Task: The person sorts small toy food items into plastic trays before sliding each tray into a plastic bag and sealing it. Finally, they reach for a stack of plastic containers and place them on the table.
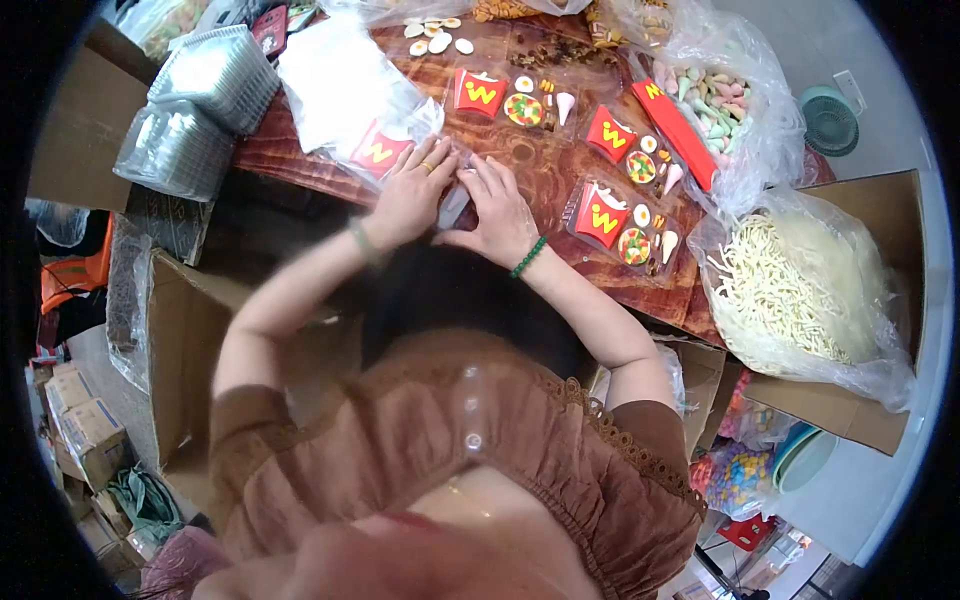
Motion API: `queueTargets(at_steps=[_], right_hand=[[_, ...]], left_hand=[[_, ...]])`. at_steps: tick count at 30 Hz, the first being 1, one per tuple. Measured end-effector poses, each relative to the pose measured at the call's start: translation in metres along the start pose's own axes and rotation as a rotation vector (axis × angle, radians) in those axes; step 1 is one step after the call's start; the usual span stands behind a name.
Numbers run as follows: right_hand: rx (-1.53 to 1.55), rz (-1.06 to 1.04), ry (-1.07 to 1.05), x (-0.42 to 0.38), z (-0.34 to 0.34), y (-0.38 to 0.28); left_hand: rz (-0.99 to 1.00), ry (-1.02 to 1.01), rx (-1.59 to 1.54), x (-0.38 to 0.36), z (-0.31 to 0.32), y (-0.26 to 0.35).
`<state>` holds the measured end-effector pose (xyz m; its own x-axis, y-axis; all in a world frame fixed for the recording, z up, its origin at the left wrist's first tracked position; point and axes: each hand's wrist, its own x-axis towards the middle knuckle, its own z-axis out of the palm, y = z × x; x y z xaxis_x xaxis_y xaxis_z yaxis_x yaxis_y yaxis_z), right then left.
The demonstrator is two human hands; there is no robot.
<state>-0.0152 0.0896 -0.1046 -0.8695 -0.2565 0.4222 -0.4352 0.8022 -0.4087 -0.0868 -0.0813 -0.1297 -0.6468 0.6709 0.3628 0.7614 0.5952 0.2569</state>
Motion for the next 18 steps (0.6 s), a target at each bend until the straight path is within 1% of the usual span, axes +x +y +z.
queueTargets(at_steps=[2, 3, 4, 6, 7, 8, 10, 11, 12, 14, 15, 16, 17, 18], right_hand=[[0.166, -0.058, -0.062, -0.001, -0.010, 0.004], [0.135, -0.118, -0.051, -0.002, -0.017, 0.007], [0.139, -0.119, -0.050, -0.004, -0.016, 0.012], [0.075, -0.196, -0.047, -0.005, -0.013, 0.022], [0.094, -0.164, 0.003, -0.002, -0.011, 0.021], [0.088, -0.162, 0.007, 0.001, -0.009, 0.023], [0.203, -0.167, 0.073, 0.008, -0.002, 0.028], [0.202, -0.076, 0.061, 0.008, 0.000, 0.028], [0.202, -0.082, 0.068, 0.011, -0.001, 0.026], [0.427, 0.109, 0.170, 0.015, -0.005, 0.020], [0.429, 0.104, 0.175, 0.022, -0.012, 0.016], [0.463, -0.051, 0.323, 0.033, -0.023, 0.011], [0.494, -0.210, 0.472, 0.043, -0.033, 0.005], [0.546, -0.187, 0.486, 0.046, -0.039, 0.001]], left_hand=[[-0.009, 0.004, -0.004, -0.002, -0.005, -0.002], [-0.039, 0.013, -0.079, -0.002, -0.007, -0.002], [-0.067, 0.022, -0.155, -0.003, -0.009, -0.002], [-0.040, 0.032, -0.178, 0.000, -0.012, 0.005], [-0.014, 0.050, -0.202, 0.003, -0.013, 0.009], [-0.006, 0.052, -0.204, 0.004, -0.013, 0.013], [0.028, 0.090, -0.342, 0.004, -0.025, 0.026], [0.017, 0.068, -0.421, 0.004, -0.032, 0.032], [0.021, 0.071, -0.414, 0.004, -0.049, 0.042], [-0.102, 0.001, -0.629, 0.004, -0.078, 0.058], [-0.085, 0.013, -0.731, 0.006, -0.088, 0.060], [-0.085, 0.016, -0.723, 0.007, -0.102, 0.064], [0.067, 0.107, -0.629, 0.009, -0.118, 0.069], [0.219, 0.195, -0.531, 0.011, -0.133, 0.073]])
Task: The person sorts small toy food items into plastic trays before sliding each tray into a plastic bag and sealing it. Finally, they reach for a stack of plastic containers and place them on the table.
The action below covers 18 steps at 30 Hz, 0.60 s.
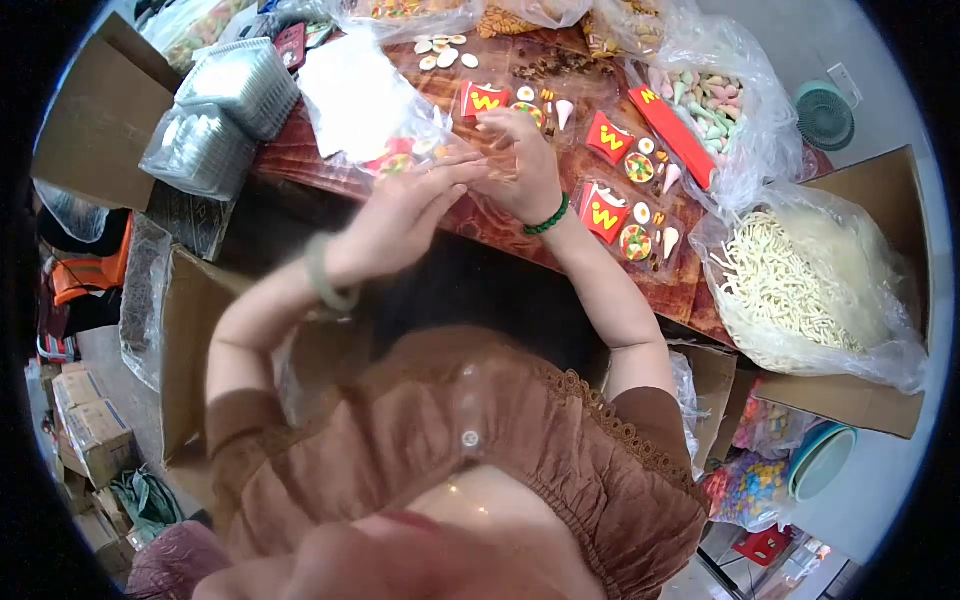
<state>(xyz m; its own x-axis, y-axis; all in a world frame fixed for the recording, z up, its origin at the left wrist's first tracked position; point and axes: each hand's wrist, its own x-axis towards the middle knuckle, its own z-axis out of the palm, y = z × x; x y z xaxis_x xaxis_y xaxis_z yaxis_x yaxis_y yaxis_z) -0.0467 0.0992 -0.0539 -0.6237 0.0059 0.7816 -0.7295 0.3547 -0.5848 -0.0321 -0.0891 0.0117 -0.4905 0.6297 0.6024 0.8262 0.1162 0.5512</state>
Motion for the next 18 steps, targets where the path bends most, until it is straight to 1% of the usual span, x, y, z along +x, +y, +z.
queueTargets(at_steps=[1, 2, 3, 4, 5, 6, 7, 8, 9, 10, 11, 12, 13, 14, 16, 17, 18], right_hand=[[0.002, -0.006, 0.004, 0.014, -0.002, -0.016], [-0.106, -0.117, -0.068, 0.028, -0.007, -0.034], [-0.218, -0.225, -0.140, 0.037, -0.011, -0.051], [-0.224, -0.225, -0.133, 0.039, -0.016, -0.061], [-0.170, -0.190, -0.242, 0.039, -0.021, -0.070], [-0.115, -0.150, -0.351, 0.037, -0.026, -0.080], [0.012, -0.035, -0.378, 0.035, -0.030, -0.094], [0.008, -0.029, -0.374, 0.028, -0.030, -0.102], [0.123, 0.075, -0.316, 0.022, -0.029, -0.108], [0.239, 0.176, -0.257, 0.019, -0.026, -0.113], [0.281, 0.198, -0.228, 0.017, -0.022, -0.117], [0.279, 0.198, -0.224, 0.014, -0.022, -0.116], [0.157, 0.237, -0.259, 0.007, -0.021, -0.111], [0.037, 0.279, -0.296, -0.003, -0.018, -0.104], [0.071, 0.336, -0.285, -0.028, -0.010, -0.079], [0.038, 0.402, -0.298, -0.036, -0.005, -0.073], [0.003, 0.464, -0.312, -0.043, -0.001, -0.066]], left_hand=[[0.000, 0.007, -0.032, 0.002, -0.006, 0.010], [0.004, 0.003, -0.030, 0.005, -0.014, 0.021], [-0.092, -0.051, -0.137, 0.007, -0.023, 0.032], [-0.187, -0.106, -0.243, 0.010, -0.033, 0.043], [-0.266, -0.217, -0.263, 0.011, -0.047, 0.054], [-0.264, -0.226, -0.267, 0.013, -0.057, 0.065], [-0.340, -0.248, -0.425, 0.013, -0.064, 0.075], [-0.416, -0.269, -0.583, 0.012, -0.068, 0.080], [-0.366, -0.238, -0.663, 0.008, -0.064, 0.074], [-0.364, -0.244, -0.665, 0.005, -0.066, 0.071], [-0.462, -0.248, -0.697, 0.003, -0.068, 0.069], [-0.559, -0.253, -0.727, 0.004, -0.069, 0.067], [-0.523, -0.179, -0.835, -0.003, -0.059, 0.054], [-0.526, -0.182, -0.839, -0.010, -0.051, 0.038], [-0.662, -0.171, -0.940, -0.027, -0.042, 0.001], [-0.728, -0.166, -1.020, -0.033, -0.037, -0.014], [-0.734, -0.167, -1.026, -0.040, -0.031, -0.028]])
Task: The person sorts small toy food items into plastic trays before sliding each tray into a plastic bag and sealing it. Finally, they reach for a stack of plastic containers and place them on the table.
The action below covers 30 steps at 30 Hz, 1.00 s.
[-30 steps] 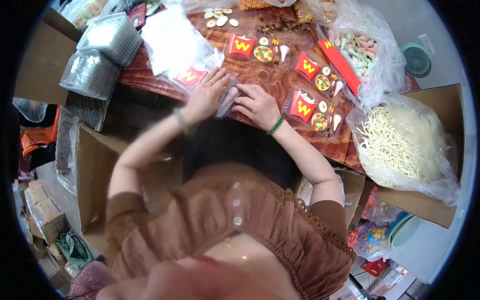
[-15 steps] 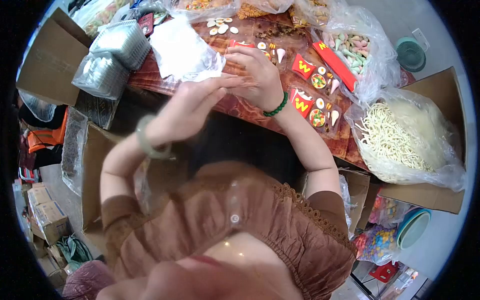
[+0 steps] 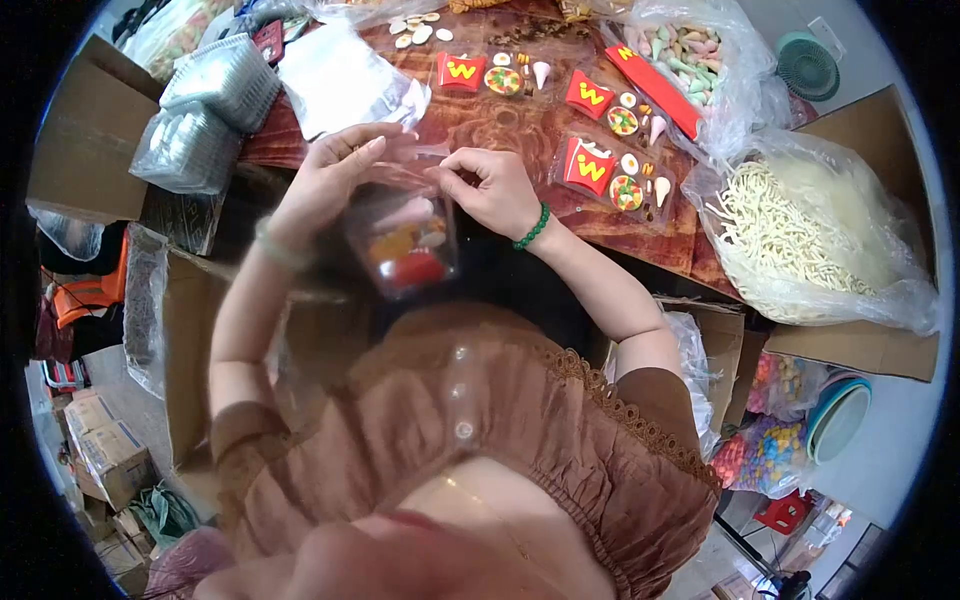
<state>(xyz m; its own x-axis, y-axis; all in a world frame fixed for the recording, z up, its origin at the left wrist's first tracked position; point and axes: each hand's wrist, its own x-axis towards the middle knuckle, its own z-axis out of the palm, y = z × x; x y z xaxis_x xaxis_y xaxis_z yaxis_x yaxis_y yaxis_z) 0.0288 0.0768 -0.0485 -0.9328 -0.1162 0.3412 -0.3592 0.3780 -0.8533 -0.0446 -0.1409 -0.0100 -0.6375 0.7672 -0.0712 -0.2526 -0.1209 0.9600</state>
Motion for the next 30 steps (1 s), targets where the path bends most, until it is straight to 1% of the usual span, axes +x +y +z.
queueTargets(at_steps=[2, 3, 4, 5, 6, 7, 8, 10, 11, 13, 14, 16, 17, 18, 19, 20, 21, 22, 23, 25, 26, 27, 28, 29, 30], right_hand=[[0.043, 0.134, 0.051, 0.000, 0.005, 0.027], [0.081, 0.190, 0.086, 0.001, 0.004, 0.041], [0.007, 0.232, 0.094, 0.003, 0.001, 0.046], [0.008, 0.237, 0.095, 0.005, -0.001, 0.053], [-0.017, 0.221, 0.097, 0.009, -0.002, 0.055], [-0.043, 0.203, 0.098, 0.013, -0.004, 0.057], [-0.199, 0.198, 0.082, 0.017, -0.011, 0.059], [-0.607, -0.205, 0.361, 0.039, -0.016, 0.039], [-0.629, -0.200, 0.308, 0.045, -0.021, 0.028], [-0.647, -0.424, 0.168, 0.062, -0.018, 0.017], [-0.670, -0.497, 0.101, 0.068, -0.011, 0.014], [-0.756, -0.542, -0.003, 0.079, 0.003, 0.022], [-0.821, -0.546, -0.023, 0.084, 0.006, 0.026], [-0.820, -0.548, -0.020, 0.087, 0.006, 0.029], [-0.858, -0.530, -0.079, 0.089, 0.008, 0.032], [-0.894, -0.513, -0.140, 0.090, 0.009, 0.034], [-0.889, -0.512, -0.144, 0.092, 0.009, 0.034], [-0.893, -0.466, -0.214, 0.094, 0.008, 0.034], [-0.897, -0.418, -0.281, 0.095, 0.006, 0.033], [-0.870, -0.423, -0.309, 0.096, 0.002, 0.029], [-0.847, -0.434, -0.336, 0.096, 0.000, 0.029], [-0.848, -0.429, -0.332, 0.095, -0.001, 0.034], [-0.790, -0.382, -0.270, 0.094, -0.001, 0.042], [-0.733, -0.337, -0.209, 0.093, -0.003, 0.047], [-0.735, -0.338, -0.212, 0.093, -0.009, 0.045]], left_hand=[[0.012, 0.232, -0.004, 0.008, -0.018, -0.022], [-0.023, 0.193, -0.137, 0.009, -0.027, -0.030], [-0.061, 0.231, -0.087, 0.011, -0.030, -0.041], [-0.102, 0.271, -0.037, 0.012, -0.032, -0.054], [-0.153, 0.223, -0.081, 0.013, -0.034, -0.062], [-0.160, 0.223, -0.084, 0.016, -0.037, -0.068], [-0.147, 0.268, -0.147, 0.021, -0.039, -0.076], [-0.131, 0.337, -0.212, 0.030, -0.032, -0.073], [-0.134, 0.338, -0.217, 0.034, -0.031, -0.070], [-0.155, 0.313, -0.289, 0.040, -0.030, -0.069], [-0.163, 0.311, -0.289, 0.044, -0.031, -0.074], [-0.092, 0.343, -0.245, 0.051, -0.032, -0.082], [-0.094, 0.340, -0.243, 0.053, -0.031, -0.083], [-0.020, 0.347, -0.134, 0.054, -0.028, -0.083], [0.052, 0.355, -0.028, 0.054, -0.028, -0.084], [0.049, 0.360, -0.029, 0.054, -0.030, -0.084], [0.057, 0.333, 0.041, 0.054, -0.032, -0.084], [0.064, 0.302, 0.110, 0.054, -0.032, -0.085], [0.059, 0.302, 0.109, 0.053, -0.033, -0.085], [-0.097, 0.314, 0.311, 0.051, -0.029, -0.081], [-0.100, 0.309, 0.312, 0.051, -0.028, -0.083], [0.012, 0.296, 0.372, 0.050, -0.026, -0.084], [0.126, 0.283, 0.429, 0.050, -0.024, -0.085], [0.126, 0.280, 0.428, 0.047, -0.023, -0.085], [0.137, 0.286, 0.417, 0.044, -0.019, -0.080]])
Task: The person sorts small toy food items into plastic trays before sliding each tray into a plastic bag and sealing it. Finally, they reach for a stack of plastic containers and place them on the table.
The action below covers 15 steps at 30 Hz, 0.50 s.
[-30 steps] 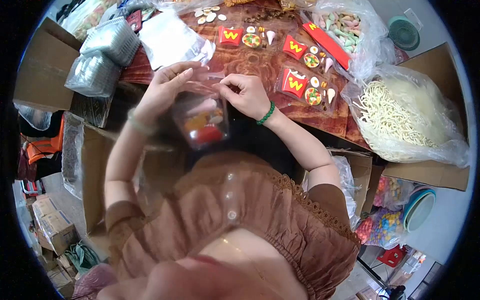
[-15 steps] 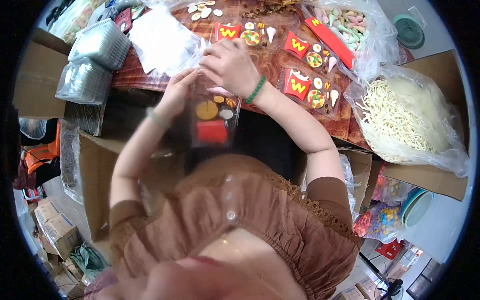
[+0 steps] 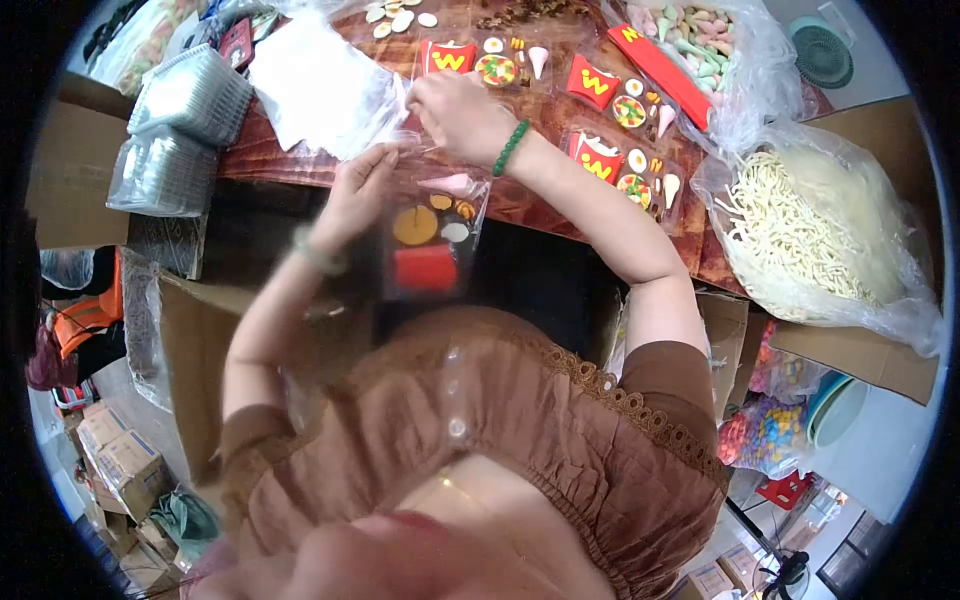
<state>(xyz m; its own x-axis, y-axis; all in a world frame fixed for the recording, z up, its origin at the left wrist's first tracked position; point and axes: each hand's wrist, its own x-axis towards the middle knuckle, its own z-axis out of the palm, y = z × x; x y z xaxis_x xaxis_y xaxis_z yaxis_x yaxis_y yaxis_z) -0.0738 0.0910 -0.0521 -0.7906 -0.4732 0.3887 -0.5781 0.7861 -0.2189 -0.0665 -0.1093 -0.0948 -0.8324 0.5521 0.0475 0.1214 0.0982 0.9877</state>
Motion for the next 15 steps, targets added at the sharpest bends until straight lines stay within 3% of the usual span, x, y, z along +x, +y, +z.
queueTargets(at_steps=[2, 3, 5, 7, 15], right_hand=[[0.277, 0.095, 0.191, -0.003, -0.012, 0.006], [0.194, -0.007, 0.211, -0.007, -0.019, -0.002], [0.137, -0.067, 0.196, -0.011, -0.018, -0.019], [0.056, -0.111, 0.141, -0.011, -0.011, -0.021], [0.034, -0.161, 0.071, -0.008, -0.003, -0.017]], left_hand=[[0.004, 0.017, -0.011, -0.002, 0.001, 0.004], [0.001, 0.043, -0.063, -0.002, 0.002, 0.005], [-0.006, 0.059, -0.114, -0.001, 0.006, 0.006], [0.141, 0.124, 0.190, 0.001, 0.010, 0.009], [0.311, 0.130, 0.460, 0.001, 0.007, 0.012]])
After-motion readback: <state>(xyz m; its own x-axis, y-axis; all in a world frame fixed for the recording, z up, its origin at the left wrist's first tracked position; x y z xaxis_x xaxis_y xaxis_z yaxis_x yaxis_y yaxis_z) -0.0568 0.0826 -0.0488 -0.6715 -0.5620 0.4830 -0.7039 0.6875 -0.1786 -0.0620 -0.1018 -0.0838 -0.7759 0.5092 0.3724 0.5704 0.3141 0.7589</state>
